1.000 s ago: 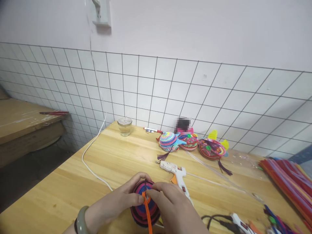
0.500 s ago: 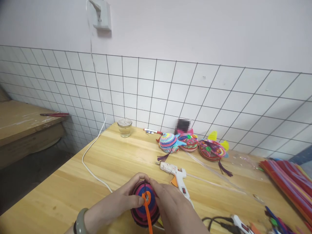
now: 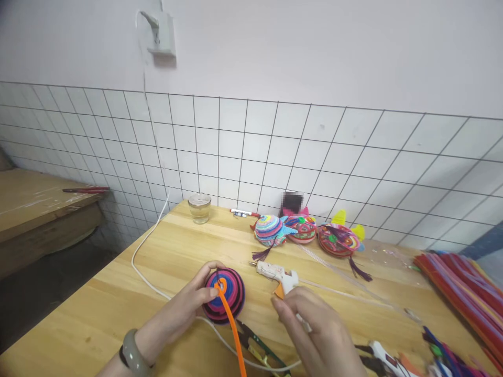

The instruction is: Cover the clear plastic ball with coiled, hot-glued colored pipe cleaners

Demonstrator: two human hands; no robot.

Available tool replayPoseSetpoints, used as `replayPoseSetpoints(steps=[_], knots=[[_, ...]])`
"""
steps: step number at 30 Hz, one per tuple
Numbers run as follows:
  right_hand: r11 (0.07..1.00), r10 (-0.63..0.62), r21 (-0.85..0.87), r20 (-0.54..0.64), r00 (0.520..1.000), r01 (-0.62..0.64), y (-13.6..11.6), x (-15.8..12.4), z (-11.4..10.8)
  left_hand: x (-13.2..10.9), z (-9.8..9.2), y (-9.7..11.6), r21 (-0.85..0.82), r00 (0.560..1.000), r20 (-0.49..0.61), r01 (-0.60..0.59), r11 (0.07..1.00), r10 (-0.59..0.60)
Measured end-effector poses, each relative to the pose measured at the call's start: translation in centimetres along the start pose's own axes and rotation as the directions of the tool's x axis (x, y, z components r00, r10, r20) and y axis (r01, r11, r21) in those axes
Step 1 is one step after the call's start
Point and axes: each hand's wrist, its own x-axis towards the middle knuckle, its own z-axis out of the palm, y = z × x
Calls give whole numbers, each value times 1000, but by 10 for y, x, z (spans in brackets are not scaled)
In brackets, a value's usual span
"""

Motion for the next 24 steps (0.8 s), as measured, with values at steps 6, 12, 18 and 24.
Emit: replayPoseSetpoints(steps=[6, 12, 18, 24], knots=[[996, 73, -63, 180, 981, -62, 20, -13, 9, 1, -3, 5, -65, 996, -73, -46, 997, 41], [993, 101, -80, 244, 964, -84, 21, -38, 28, 1, -14, 9, -295, 988, -87, -146, 944, 126], [951, 292, -178, 247, 924, -253, 21, -34, 18, 1, -26, 12, -450, 983, -148, -168, 877, 112], [764, 641, -278, 219, 736, -583, 67, -2, 24, 0, -23, 10, -427, 986, -126, -157, 891, 113]])
